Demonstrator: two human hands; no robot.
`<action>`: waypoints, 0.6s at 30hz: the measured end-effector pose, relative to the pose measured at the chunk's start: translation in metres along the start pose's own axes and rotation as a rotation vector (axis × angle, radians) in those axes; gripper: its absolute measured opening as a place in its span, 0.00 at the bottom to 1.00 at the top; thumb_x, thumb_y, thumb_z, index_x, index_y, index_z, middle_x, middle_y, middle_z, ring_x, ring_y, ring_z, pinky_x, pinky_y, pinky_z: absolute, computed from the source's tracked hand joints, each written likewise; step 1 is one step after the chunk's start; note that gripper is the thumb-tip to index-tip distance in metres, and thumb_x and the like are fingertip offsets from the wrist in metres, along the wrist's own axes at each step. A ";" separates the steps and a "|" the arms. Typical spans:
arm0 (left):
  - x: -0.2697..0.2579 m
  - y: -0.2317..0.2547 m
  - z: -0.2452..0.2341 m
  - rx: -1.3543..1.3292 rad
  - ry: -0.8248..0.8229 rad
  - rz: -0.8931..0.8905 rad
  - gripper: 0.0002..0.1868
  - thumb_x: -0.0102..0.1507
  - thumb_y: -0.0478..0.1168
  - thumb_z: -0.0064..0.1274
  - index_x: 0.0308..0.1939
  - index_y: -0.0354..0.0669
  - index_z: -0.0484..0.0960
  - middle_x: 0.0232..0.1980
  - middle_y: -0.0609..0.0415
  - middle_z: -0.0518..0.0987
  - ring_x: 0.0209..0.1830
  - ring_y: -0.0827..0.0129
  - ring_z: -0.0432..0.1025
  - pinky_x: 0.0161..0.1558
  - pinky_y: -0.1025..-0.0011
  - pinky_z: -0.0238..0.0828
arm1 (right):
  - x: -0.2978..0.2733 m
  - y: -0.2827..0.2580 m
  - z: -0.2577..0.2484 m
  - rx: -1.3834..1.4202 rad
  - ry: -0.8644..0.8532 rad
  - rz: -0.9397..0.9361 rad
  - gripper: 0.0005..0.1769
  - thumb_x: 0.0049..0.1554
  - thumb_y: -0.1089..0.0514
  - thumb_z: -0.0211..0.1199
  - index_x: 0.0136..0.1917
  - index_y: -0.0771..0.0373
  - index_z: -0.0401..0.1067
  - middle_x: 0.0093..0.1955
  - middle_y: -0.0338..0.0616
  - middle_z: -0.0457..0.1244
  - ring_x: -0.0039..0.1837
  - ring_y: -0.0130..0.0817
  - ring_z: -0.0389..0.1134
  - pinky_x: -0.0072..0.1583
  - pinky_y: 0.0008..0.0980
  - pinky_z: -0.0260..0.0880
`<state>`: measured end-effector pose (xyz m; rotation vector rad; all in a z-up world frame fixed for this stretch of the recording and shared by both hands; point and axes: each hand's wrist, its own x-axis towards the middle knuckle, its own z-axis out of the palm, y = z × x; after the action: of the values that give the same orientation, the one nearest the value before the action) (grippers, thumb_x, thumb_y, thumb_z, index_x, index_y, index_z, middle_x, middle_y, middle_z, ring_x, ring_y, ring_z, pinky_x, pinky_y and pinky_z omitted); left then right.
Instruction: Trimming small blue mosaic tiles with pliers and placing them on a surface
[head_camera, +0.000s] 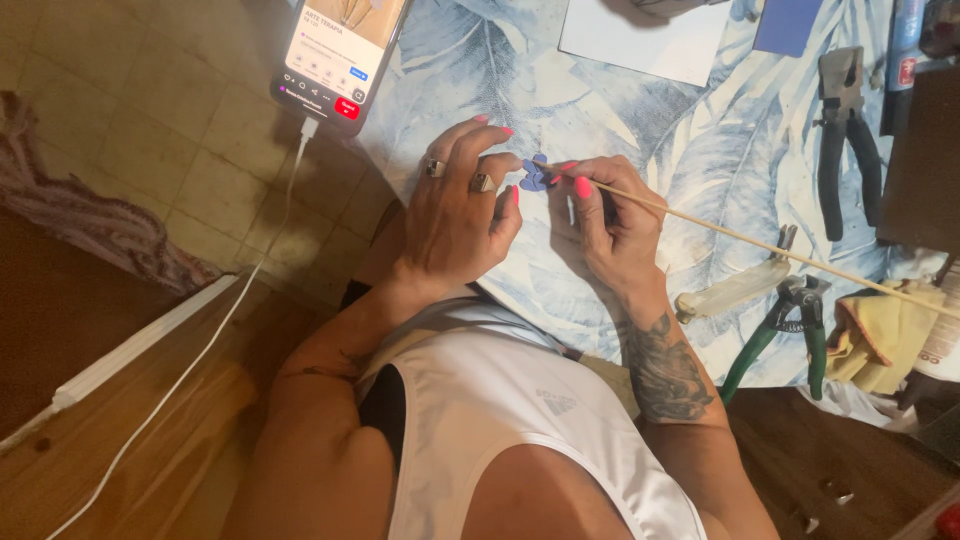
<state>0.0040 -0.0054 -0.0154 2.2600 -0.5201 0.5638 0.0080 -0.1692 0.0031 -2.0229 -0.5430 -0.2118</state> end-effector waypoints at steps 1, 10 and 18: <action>0.000 0.000 0.000 0.000 -0.001 0.000 0.13 0.48 0.32 0.48 0.37 0.41 0.68 0.45 0.49 0.66 0.48 0.53 0.63 0.49 0.59 0.60 | 0.000 0.000 0.000 0.000 0.000 0.001 0.07 0.56 0.64 0.49 0.41 0.71 0.65 0.34 0.51 0.61 0.35 0.45 0.60 0.39 0.35 0.61; -0.001 -0.001 0.001 0.003 0.002 0.003 0.14 0.47 0.32 0.49 0.36 0.41 0.68 0.45 0.49 0.66 0.48 0.53 0.63 0.49 0.59 0.60 | 0.001 -0.002 -0.001 -0.002 -0.006 0.002 0.08 0.56 0.64 0.48 0.41 0.71 0.65 0.34 0.51 0.61 0.34 0.45 0.60 0.38 0.35 0.61; -0.002 -0.001 0.002 0.012 0.005 -0.004 0.13 0.48 0.32 0.49 0.36 0.42 0.69 0.45 0.49 0.66 0.48 0.54 0.63 0.49 0.60 0.60 | -0.002 0.002 -0.001 -0.001 -0.008 0.001 0.08 0.56 0.63 0.49 0.41 0.72 0.65 0.34 0.51 0.61 0.35 0.46 0.61 0.39 0.36 0.61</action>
<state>0.0035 -0.0056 -0.0178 2.2700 -0.5107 0.5726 0.0073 -0.1713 0.0011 -2.0256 -0.5466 -0.2030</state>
